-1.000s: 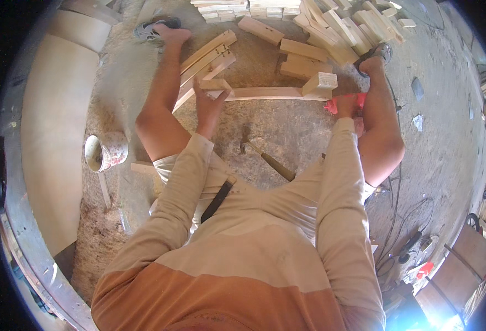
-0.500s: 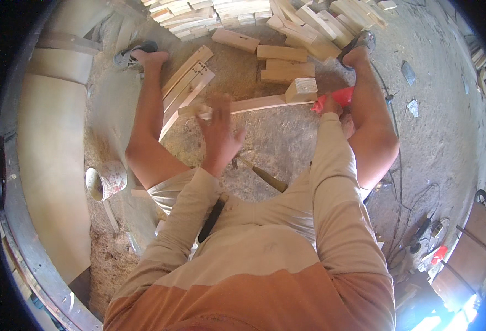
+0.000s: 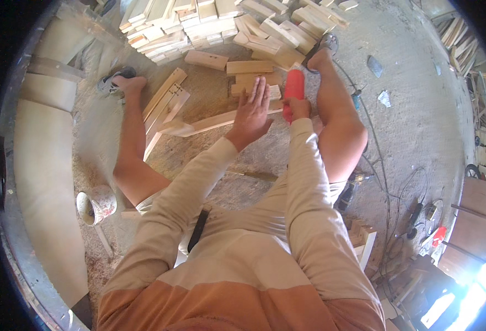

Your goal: The person applies wood glue to wooden planks and joins them with a hammer to assemble a frame while sitting on the floor.

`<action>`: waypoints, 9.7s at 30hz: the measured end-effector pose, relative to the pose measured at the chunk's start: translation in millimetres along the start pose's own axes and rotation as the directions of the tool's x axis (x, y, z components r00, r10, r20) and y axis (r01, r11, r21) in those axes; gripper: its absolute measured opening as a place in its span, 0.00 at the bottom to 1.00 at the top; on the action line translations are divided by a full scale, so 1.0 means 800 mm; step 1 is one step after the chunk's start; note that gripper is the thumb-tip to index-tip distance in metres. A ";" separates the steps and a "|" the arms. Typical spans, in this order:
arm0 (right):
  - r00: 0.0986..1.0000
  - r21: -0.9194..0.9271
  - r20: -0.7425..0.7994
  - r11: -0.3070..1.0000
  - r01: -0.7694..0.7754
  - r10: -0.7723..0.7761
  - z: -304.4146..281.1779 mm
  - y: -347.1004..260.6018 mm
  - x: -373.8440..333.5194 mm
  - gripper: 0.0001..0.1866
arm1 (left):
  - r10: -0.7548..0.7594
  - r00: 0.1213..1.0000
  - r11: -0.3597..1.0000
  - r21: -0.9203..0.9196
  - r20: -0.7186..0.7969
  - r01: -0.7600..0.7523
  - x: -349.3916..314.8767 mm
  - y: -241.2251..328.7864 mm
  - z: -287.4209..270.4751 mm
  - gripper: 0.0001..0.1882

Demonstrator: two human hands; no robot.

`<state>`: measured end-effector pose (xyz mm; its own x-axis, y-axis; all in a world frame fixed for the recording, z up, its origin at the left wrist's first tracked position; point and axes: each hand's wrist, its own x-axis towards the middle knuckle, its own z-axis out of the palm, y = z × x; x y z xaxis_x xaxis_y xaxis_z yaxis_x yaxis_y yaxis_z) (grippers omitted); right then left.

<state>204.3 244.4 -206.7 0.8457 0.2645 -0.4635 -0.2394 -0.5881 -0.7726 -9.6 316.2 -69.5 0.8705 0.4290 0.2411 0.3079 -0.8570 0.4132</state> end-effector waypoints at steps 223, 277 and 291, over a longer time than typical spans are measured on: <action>0.569 -0.501 0.777 0.285 0.817 -0.268 0.053 -0.004 -0.273 0.23 | -0.566 0.541 0.824 -0.398 -0.622 0.404 -0.149 -0.196 -0.280 0.17; 0.146 -0.206 0.826 -0.050 0.977 -0.544 0.069 -0.243 -0.282 0.31 | -0.673 0.737 0.739 -0.099 -0.071 0.666 -0.237 -0.220 -0.195 0.13; 0.144 -0.196 0.842 -0.046 0.979 -0.520 0.078 -0.232 -0.275 0.30 | -0.636 0.772 0.772 0.024 0.024 0.635 -0.229 -0.228 -0.198 0.15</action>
<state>32.8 342.7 12.0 -0.1552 0.9874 -0.0306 0.9331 0.1363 -0.3329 -285.7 439.1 -49.8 0.4852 0.8689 -0.0979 0.7997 -0.3957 0.4515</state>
